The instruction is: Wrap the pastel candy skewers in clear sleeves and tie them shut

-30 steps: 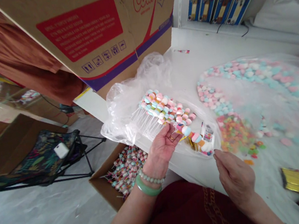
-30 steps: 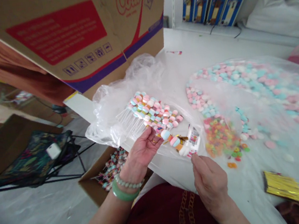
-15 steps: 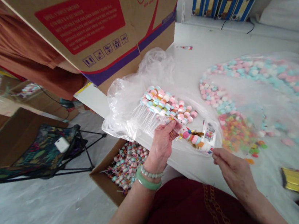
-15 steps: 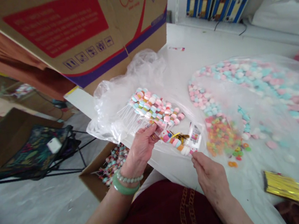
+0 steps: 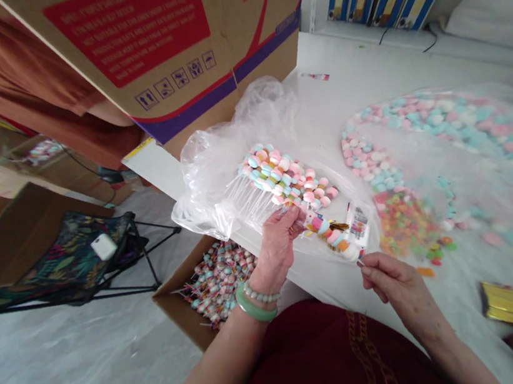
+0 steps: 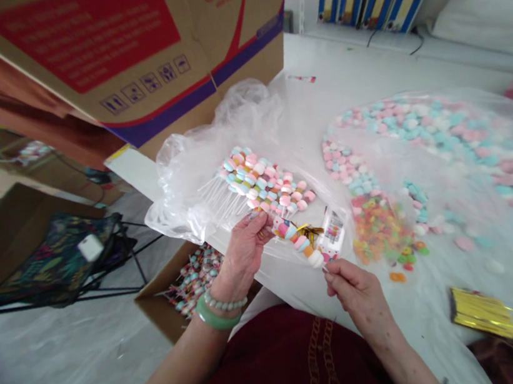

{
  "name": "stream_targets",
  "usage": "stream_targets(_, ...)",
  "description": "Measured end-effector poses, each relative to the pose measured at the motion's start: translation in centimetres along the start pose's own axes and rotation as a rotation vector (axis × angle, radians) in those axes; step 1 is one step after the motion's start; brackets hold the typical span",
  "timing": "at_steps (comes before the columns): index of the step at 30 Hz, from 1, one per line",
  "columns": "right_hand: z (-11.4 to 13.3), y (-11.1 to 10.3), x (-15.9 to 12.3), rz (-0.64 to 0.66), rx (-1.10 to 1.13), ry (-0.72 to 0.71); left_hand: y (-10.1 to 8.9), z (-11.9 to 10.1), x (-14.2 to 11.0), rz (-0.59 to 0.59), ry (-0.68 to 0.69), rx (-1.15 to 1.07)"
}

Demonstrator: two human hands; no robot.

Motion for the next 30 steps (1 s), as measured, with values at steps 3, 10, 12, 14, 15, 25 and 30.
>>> stream_targets(3,0.1,-0.4,0.0,-0.078,-0.220,-0.181,-0.3,0.4,0.2,-0.014,-0.042,-0.023)
stream_targets(10,0.7,-0.5,-0.4,-0.255,-0.318,-0.370,-0.6,1.2,0.3,-0.065,-0.024,-0.014)
stream_targets(12,0.4,0.1,0.0,-0.158,-0.230,-0.231,0.0,1.5,-0.3,-0.022,-0.015,0.009)
stream_targets(14,-0.2,0.9,0.3,-0.038,-0.100,-0.058,0.5,1.8,-0.9,0.027,-0.027,0.014)
stream_targets(15,-0.5,1.3,0.4,0.011,-0.034,0.020,0.7,1.9,-1.2,0.056,-0.042,0.012)
stream_targets(25,-1.4,2.2,0.2,0.035,-0.097,0.015,1.4,4.1,-1.4,0.175,-0.213,-0.075)
stream_targets(30,-1.8,4.4,-0.3,0.218,0.420,0.338,1.7,5.1,-1.7,0.174,-0.243,-0.116)
Point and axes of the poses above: each hand's wrist, its own x-axis towards the middle knuckle, its own y-axis out of the palm, z = x × y, the point moved 6 cm from there along x, towards the middle knuckle, and after that the axes turned 6 degrees about -z, right-handed, at the moved point
